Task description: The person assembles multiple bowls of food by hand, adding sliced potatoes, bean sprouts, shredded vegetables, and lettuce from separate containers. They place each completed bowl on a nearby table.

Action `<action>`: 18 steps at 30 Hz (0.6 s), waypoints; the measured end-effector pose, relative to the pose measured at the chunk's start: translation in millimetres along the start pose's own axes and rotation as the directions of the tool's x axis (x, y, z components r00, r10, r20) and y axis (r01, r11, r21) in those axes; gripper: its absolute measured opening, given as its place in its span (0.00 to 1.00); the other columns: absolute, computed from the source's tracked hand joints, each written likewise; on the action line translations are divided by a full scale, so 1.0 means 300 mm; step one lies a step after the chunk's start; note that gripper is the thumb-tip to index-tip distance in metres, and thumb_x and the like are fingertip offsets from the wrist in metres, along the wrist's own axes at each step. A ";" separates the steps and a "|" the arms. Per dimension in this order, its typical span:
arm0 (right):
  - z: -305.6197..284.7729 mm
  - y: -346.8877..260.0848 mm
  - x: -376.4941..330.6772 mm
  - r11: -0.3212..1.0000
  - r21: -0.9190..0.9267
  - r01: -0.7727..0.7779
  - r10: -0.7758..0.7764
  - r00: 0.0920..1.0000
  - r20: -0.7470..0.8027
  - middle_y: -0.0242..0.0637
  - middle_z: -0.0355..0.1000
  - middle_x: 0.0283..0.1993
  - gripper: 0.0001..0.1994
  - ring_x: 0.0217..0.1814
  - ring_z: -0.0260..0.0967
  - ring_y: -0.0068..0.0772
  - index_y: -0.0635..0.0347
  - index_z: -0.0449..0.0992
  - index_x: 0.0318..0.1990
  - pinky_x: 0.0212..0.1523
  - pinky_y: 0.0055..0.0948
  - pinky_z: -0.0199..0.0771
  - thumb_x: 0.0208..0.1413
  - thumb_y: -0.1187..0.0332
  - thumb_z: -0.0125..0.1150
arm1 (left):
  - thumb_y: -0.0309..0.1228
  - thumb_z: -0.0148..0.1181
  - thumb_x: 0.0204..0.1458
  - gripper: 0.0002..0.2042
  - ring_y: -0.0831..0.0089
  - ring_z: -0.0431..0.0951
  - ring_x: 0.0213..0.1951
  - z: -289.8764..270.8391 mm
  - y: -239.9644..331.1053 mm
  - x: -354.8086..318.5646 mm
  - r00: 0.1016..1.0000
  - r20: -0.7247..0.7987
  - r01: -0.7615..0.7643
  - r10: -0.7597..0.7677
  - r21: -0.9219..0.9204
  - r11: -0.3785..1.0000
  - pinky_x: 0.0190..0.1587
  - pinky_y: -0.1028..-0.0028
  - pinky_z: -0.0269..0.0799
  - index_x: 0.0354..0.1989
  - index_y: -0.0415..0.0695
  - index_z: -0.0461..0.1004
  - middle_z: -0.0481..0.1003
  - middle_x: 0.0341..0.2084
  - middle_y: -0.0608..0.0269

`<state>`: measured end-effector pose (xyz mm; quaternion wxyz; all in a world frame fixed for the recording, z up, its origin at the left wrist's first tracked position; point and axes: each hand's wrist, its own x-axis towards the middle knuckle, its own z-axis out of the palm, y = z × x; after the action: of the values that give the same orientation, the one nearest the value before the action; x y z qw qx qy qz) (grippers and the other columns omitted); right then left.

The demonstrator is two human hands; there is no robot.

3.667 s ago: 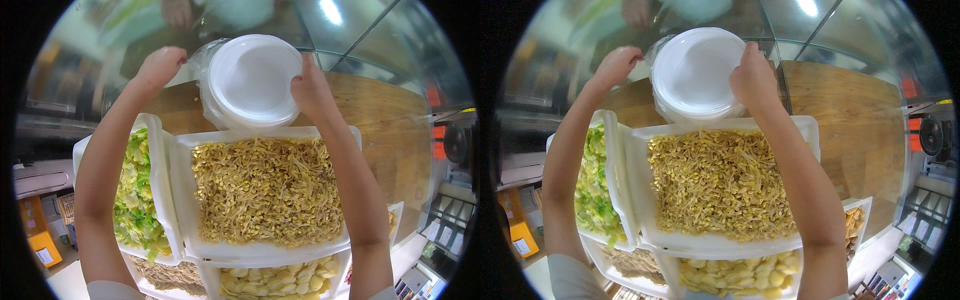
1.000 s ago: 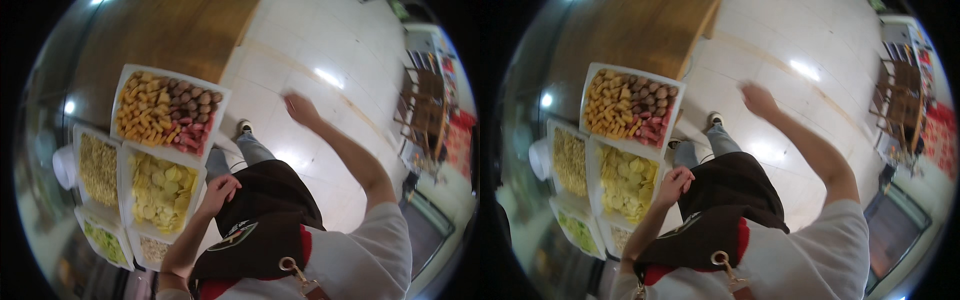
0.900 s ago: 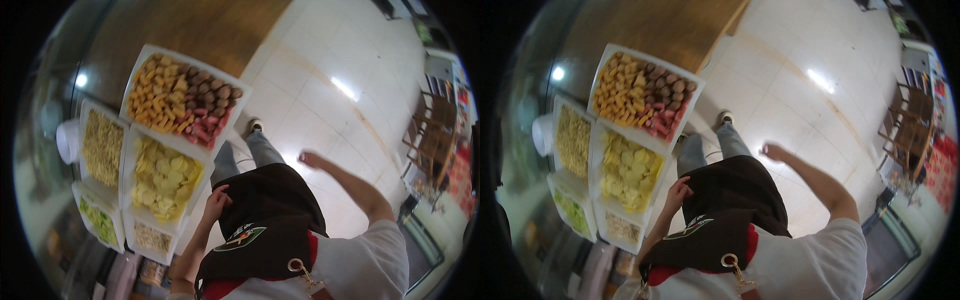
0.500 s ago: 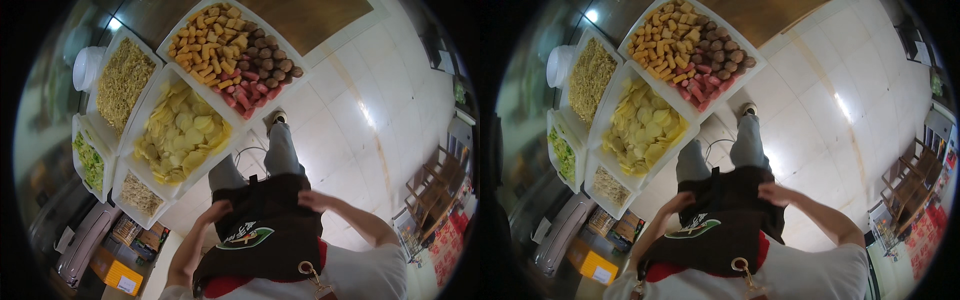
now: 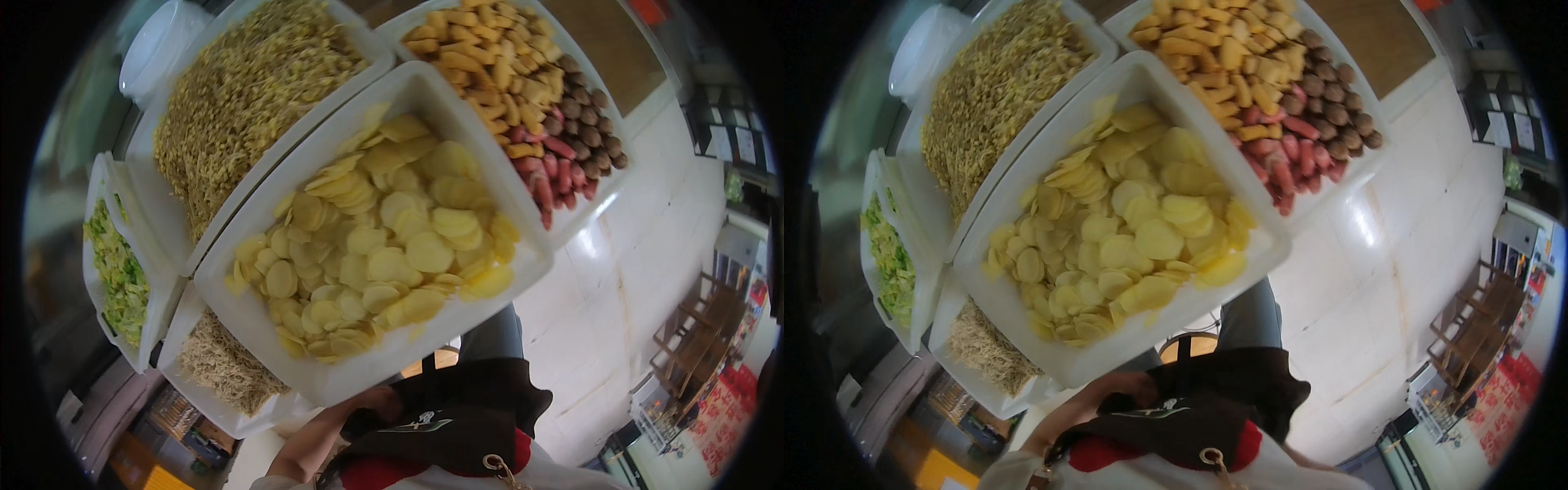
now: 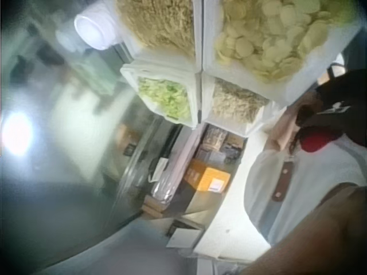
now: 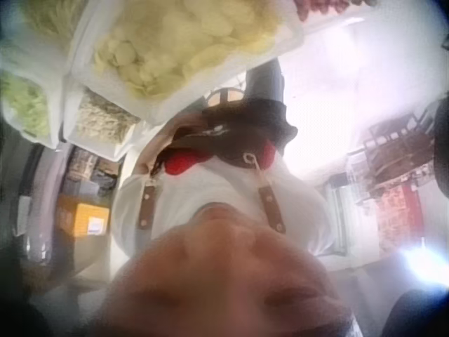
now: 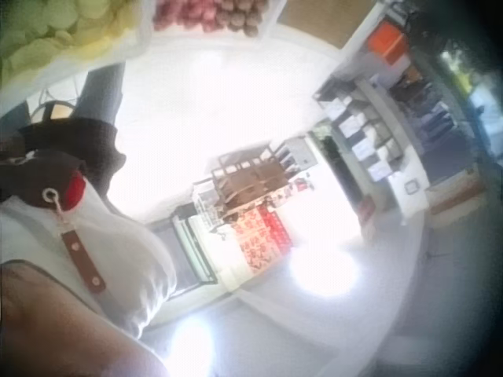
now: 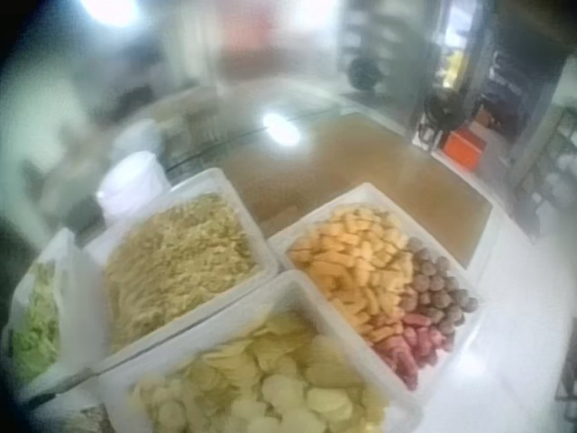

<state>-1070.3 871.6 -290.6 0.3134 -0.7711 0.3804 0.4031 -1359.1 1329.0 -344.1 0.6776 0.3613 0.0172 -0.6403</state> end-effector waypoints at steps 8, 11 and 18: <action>0.521 -0.280 -0.047 0.963 -0.103 0.251 -0.246 0.968 0.057 0.39 0.68 0.24 0.08 0.29 0.69 0.33 0.61 0.72 0.30 0.35 0.31 0.71 0.54 0.66 0.49 | 0.31 0.56 0.49 0.12 0.67 0.72 0.34 -0.705 -0.093 0.123 0.622 -0.777 0.037 0.091 0.145 0.989 0.39 0.65 0.68 0.40 0.38 0.72 0.75 0.30 0.58; 0.627 -0.350 -0.041 0.943 -0.141 0.302 -0.297 0.953 0.055 0.39 0.69 0.24 0.09 0.30 0.70 0.33 0.61 0.72 0.30 0.35 0.31 0.72 0.54 0.66 0.49 | 0.31 0.57 0.49 0.12 0.67 0.72 0.34 -0.850 -0.090 0.221 0.531 -0.839 0.062 0.117 0.176 0.982 0.39 0.65 0.69 0.40 0.38 0.72 0.75 0.31 0.58; 0.731 -0.459 0.008 0.903 -0.205 0.377 -0.376 0.925 0.050 0.39 0.69 0.25 0.09 0.30 0.70 0.34 0.61 0.72 0.30 0.35 0.32 0.72 0.54 0.66 0.49 | 0.32 0.57 0.49 0.12 0.65 0.73 0.35 -0.896 -0.151 0.357 0.517 -0.835 0.001 0.187 0.219 0.976 0.39 0.64 0.69 0.40 0.39 0.72 0.75 0.31 0.57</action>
<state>-1037.8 1114.8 -373.1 0.3033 -0.8570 0.1780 0.3767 -1261.5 1378.5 -615.9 0.5778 0.6916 0.2649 -0.3430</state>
